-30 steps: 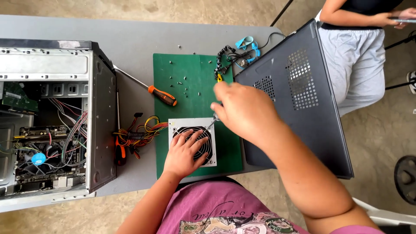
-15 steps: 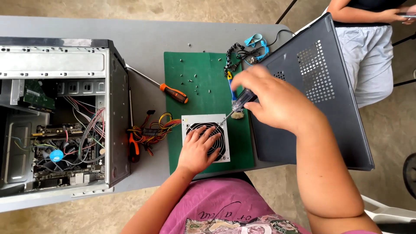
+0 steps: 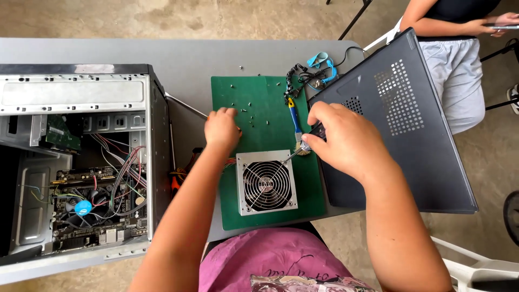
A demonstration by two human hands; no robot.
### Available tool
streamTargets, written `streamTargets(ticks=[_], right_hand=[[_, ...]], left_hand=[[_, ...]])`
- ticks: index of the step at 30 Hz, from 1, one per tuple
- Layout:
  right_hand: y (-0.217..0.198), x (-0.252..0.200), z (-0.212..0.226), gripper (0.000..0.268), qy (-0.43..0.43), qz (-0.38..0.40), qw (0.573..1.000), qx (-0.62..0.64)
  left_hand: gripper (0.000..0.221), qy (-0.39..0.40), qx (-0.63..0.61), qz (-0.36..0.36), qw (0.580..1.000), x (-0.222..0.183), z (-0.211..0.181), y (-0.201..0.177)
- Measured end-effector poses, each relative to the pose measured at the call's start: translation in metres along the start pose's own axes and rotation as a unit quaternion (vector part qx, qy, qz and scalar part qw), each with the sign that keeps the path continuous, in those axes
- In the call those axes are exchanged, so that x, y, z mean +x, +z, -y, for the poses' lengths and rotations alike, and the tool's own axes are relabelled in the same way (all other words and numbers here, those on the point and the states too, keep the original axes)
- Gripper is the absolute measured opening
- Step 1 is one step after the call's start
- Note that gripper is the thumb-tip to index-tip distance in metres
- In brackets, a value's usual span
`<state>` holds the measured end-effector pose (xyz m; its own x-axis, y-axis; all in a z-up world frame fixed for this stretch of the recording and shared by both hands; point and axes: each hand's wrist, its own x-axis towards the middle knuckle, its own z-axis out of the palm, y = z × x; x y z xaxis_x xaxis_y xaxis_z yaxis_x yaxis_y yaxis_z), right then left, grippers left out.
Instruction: Disassembling and reassembling a computer power supply unit by removing the fan grill and opening the casing with a screwdriver.
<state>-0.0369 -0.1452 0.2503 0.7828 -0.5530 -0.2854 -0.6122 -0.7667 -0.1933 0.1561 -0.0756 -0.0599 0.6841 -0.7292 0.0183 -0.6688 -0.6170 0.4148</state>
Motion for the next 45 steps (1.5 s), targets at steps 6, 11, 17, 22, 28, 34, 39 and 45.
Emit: streamTargets(ticks=[6,11,17,22,28,34,39,45], right_hand=[[0.002,-0.004,0.002,0.026,-0.003,-0.030,1.000,0.008],[-0.002,-0.005,-0.003,0.025,0.031,-0.034,0.999,0.012],[0.011,-0.003,-0.023,0.022,0.040,-0.059,0.997,0.014],[0.013,-0.003,-0.024,0.023,0.048,-0.073,0.996,0.030],[0.015,-0.007,-0.026,0.022,0.034,-0.081,0.995,0.041],[0.015,-0.005,-0.035,0.022,0.008,-0.086,0.995,0.049],[0.011,0.000,-0.042,0.022,0.024,-0.070,0.996,0.053],[0.011,0.002,-0.050,0.022,0.019,-0.074,0.995,0.066]], left_hand=[[0.026,0.064,0.221,0.112,0.967,0.024,0.043,0.038],[0.025,0.191,0.271,-0.096,0.939,0.033,0.034,-0.013],[0.032,0.080,-0.313,-0.171,0.931,0.016,-0.008,-0.215],[0.035,0.083,-0.478,-0.153,0.861,-0.065,-0.051,-0.253],[0.029,-0.004,-0.538,-0.081,0.839,-0.110,-0.075,-0.212],[0.045,-0.020,-0.487,-0.103,0.867,-0.117,-0.085,-0.187],[0.042,-0.015,-0.472,-0.118,0.874,-0.118,-0.092,-0.176],[0.033,0.041,-0.359,-0.142,0.922,-0.115,-0.092,-0.164]])
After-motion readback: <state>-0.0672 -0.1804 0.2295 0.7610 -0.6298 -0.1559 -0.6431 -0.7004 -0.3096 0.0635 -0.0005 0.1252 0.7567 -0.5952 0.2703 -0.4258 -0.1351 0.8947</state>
